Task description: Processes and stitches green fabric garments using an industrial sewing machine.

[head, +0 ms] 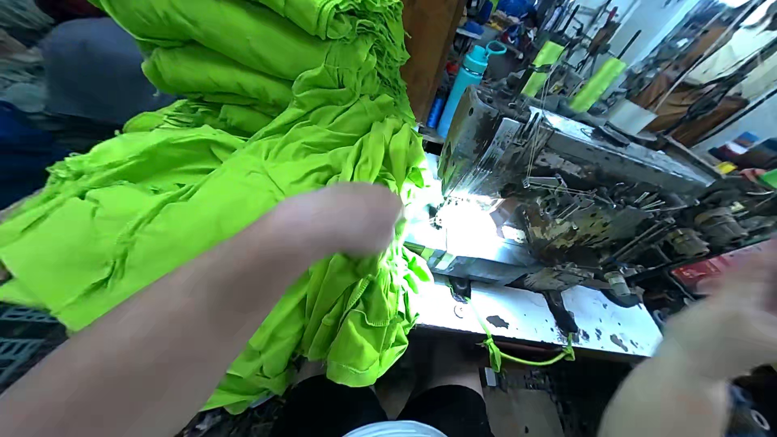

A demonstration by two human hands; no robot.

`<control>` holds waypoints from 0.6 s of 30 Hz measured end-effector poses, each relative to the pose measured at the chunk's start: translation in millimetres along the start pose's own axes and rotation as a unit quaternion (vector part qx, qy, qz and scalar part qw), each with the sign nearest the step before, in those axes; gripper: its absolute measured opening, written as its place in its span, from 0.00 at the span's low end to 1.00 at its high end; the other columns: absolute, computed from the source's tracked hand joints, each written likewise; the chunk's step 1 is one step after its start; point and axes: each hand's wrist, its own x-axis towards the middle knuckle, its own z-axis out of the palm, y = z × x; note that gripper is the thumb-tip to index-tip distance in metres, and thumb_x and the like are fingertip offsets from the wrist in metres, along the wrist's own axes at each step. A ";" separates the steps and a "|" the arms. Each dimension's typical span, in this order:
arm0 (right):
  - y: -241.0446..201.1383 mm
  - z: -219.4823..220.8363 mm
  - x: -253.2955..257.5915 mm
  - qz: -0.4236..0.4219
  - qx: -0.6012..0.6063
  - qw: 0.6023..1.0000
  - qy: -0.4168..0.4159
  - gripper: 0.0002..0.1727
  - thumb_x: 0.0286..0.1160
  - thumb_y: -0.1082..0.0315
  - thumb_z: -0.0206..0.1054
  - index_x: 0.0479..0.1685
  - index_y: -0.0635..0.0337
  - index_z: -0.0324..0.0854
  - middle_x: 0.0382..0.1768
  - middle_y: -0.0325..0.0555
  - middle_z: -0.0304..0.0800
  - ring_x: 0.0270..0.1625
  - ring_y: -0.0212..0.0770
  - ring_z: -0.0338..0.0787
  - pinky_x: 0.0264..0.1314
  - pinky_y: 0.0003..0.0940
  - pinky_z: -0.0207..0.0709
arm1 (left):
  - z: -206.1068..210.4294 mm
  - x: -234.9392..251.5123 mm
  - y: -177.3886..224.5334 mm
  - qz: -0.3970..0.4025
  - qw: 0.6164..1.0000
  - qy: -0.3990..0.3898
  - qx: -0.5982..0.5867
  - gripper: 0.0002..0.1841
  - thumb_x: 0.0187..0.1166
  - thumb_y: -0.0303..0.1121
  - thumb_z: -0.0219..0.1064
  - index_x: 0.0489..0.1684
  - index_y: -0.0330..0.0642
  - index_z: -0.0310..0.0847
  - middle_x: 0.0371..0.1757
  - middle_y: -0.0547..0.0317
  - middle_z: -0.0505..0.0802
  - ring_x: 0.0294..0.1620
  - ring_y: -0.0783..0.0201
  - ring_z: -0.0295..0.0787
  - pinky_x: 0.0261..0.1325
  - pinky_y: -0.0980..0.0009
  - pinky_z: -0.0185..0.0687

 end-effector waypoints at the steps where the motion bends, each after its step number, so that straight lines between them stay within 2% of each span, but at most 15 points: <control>1: -24.3 21.6 -25.2 -0.038 0.014 0.997 -0.064 0.17 0.84 0.69 0.64 0.60 0.77 0.82 0.53 0.53 0.90 0.48 0.27 0.90 0.55 0.22 0.85 | -21.9 -6.1 41.2 -0.072 0.992 -0.100 -0.003 0.06 0.81 0.31 0.69 0.36 0.45 0.91 0.32 0.58 0.91 0.34 0.58 0.89 0.41 0.56 0.84; 2: -56.3 50.0 -45.1 -0.047 0.014 0.990 -0.132 0.17 0.80 0.67 0.69 0.56 0.73 0.88 0.46 0.56 0.93 0.42 0.34 0.92 0.48 0.28 0.88 | -33.2 -2.3 68.3 -0.116 0.975 -0.186 0.047 0.07 0.83 0.32 0.65 0.38 0.45 0.90 0.32 0.55 0.91 0.35 0.54 0.90 0.39 0.52 0.85; 3: -82.4 80.2 -62.2 -0.054 -0.011 0.978 -0.201 0.16 0.78 0.63 0.70 0.54 0.66 0.93 0.42 0.55 0.94 0.39 0.41 0.93 0.43 0.35 0.89 | -35.4 0.3 83.4 -0.134 0.961 -0.229 0.075 0.08 0.84 0.33 0.62 0.42 0.45 0.88 0.35 0.53 0.90 0.37 0.50 0.90 0.38 0.48 0.84; 5: -116.1 134.1 -82.3 -0.067 -0.049 0.949 -0.304 0.16 0.79 0.59 0.67 0.54 0.57 0.94 0.36 0.51 0.92 0.34 0.50 0.93 0.33 0.50 0.85 | -31.1 -3.5 90.8 -0.116 0.963 -0.230 0.083 0.09 0.86 0.33 0.59 0.49 0.47 0.87 0.40 0.53 0.91 0.42 0.49 0.91 0.40 0.47 0.84; 6: -123.4 154.4 -84.7 -0.072 -0.060 0.935 -0.342 0.16 0.81 0.60 0.65 0.57 0.54 0.94 0.38 0.50 0.94 0.34 0.53 0.94 0.31 0.54 0.85 | -28.1 -7.4 91.3 -0.102 0.968 -0.218 0.070 0.11 0.86 0.33 0.59 0.53 0.48 0.88 0.43 0.53 0.92 0.45 0.48 0.92 0.42 0.46 0.85; 8: -133.4 175.9 -74.9 -0.054 -0.061 0.901 -0.426 0.16 0.85 0.65 0.60 0.60 0.55 0.91 0.52 0.52 0.95 0.48 0.56 0.96 0.48 0.59 0.87 | -19.5 -18.8 93.5 -0.078 0.970 -0.230 0.023 0.12 0.85 0.31 0.59 0.57 0.44 0.87 0.49 0.48 0.93 0.52 0.44 0.91 0.51 0.41 0.83; 9: -137.6 181.0 -66.4 -0.040 -0.036 0.890 -0.452 0.16 0.87 0.68 0.57 0.60 0.59 0.90 0.56 0.54 0.94 0.55 0.56 0.94 0.58 0.58 0.86 | -11.3 -29.0 92.4 -0.046 0.970 -0.237 -0.003 0.12 0.82 0.30 0.61 0.55 0.42 0.89 0.51 0.46 0.93 0.56 0.42 0.90 0.57 0.38 0.81; 10: -139.4 185.0 -60.1 -0.040 -0.001 0.892 -0.451 0.16 0.87 0.70 0.56 0.58 0.63 0.90 0.54 0.56 0.93 0.56 0.56 0.94 0.62 0.55 0.85 | 0.8 -42.4 90.2 0.005 0.971 -0.239 -0.024 0.10 0.79 0.30 0.65 0.50 0.43 0.91 0.51 0.47 0.94 0.58 0.43 0.89 0.62 0.37 0.77; 11: -141.2 186.8 -57.4 -0.046 0.041 0.901 -0.428 0.16 0.88 0.69 0.57 0.55 0.65 0.90 0.50 0.58 0.94 0.52 0.54 0.94 0.60 0.53 0.86 | 15.5 -58.2 86.9 0.067 0.969 -0.231 -0.050 0.08 0.75 0.31 0.70 0.45 0.46 0.94 0.50 0.50 0.95 0.59 0.45 0.89 0.67 0.37 0.73; 12: -144.4 187.7 -59.8 -0.067 0.089 0.914 -0.391 0.17 0.88 0.66 0.58 0.52 0.65 0.92 0.42 0.56 0.94 0.44 0.49 0.93 0.52 0.47 0.86 | 27.8 -73.5 83.2 0.120 0.961 -0.231 -0.094 0.07 0.70 0.33 0.75 0.43 0.51 0.95 0.51 0.52 0.95 0.63 0.46 0.86 0.75 0.36 0.66; 13: -150.7 187.3 -66.5 -0.090 0.144 0.916 -0.364 0.18 0.87 0.62 0.58 0.52 0.64 0.92 0.35 0.52 0.92 0.36 0.43 0.90 0.43 0.40 0.85 | 33.8 -87.0 77.4 0.157 0.946 -0.234 -0.160 0.10 0.68 0.33 0.78 0.46 0.53 0.96 0.55 0.52 0.94 0.68 0.46 0.84 0.83 0.36 0.58; 14: -160.0 184.9 -77.0 -0.107 0.201 0.903 -0.365 0.20 0.86 0.58 0.59 0.55 0.63 0.92 0.33 0.49 0.91 0.33 0.39 0.87 0.39 0.36 0.83 | 31.8 -98.1 68.8 0.170 0.926 -0.229 -0.246 0.13 0.68 0.31 0.78 0.50 0.50 0.96 0.59 0.49 0.93 0.73 0.47 0.82 0.89 0.38 0.51; 15: -170.3 182.1 -91.3 -0.120 0.241 0.881 -0.388 0.22 0.84 0.54 0.61 0.59 0.62 0.91 0.34 0.47 0.91 0.33 0.37 0.87 0.38 0.35 0.84 | 24.2 -108.0 57.0 0.162 0.907 -0.194 -0.336 0.13 0.69 0.29 0.78 0.51 0.44 0.95 0.61 0.49 0.93 0.73 0.51 0.83 0.90 0.45 0.57; 17: -189.5 181.2 -127.3 -0.175 0.227 0.859 -0.424 0.23 0.76 0.51 0.66 0.61 0.55 0.91 0.36 0.46 0.93 0.35 0.42 0.92 0.36 0.43 0.87 | -4.3 -123.5 26.6 0.097 0.887 -0.075 -0.445 0.10 0.76 0.29 0.70 0.50 0.35 0.92 0.60 0.54 0.94 0.65 0.65 0.89 0.71 0.65 0.84; 18: -194.6 185.4 -145.8 -0.214 0.189 0.866 -0.410 0.22 0.72 0.50 0.68 0.59 0.52 0.91 0.33 0.45 0.92 0.31 0.45 0.92 0.30 0.45 0.86 | -22.1 -128.3 8.1 0.044 0.905 -0.012 -0.422 0.11 0.80 0.29 0.66 0.51 0.35 0.91 0.60 0.57 0.94 0.60 0.71 0.90 0.61 0.72 0.88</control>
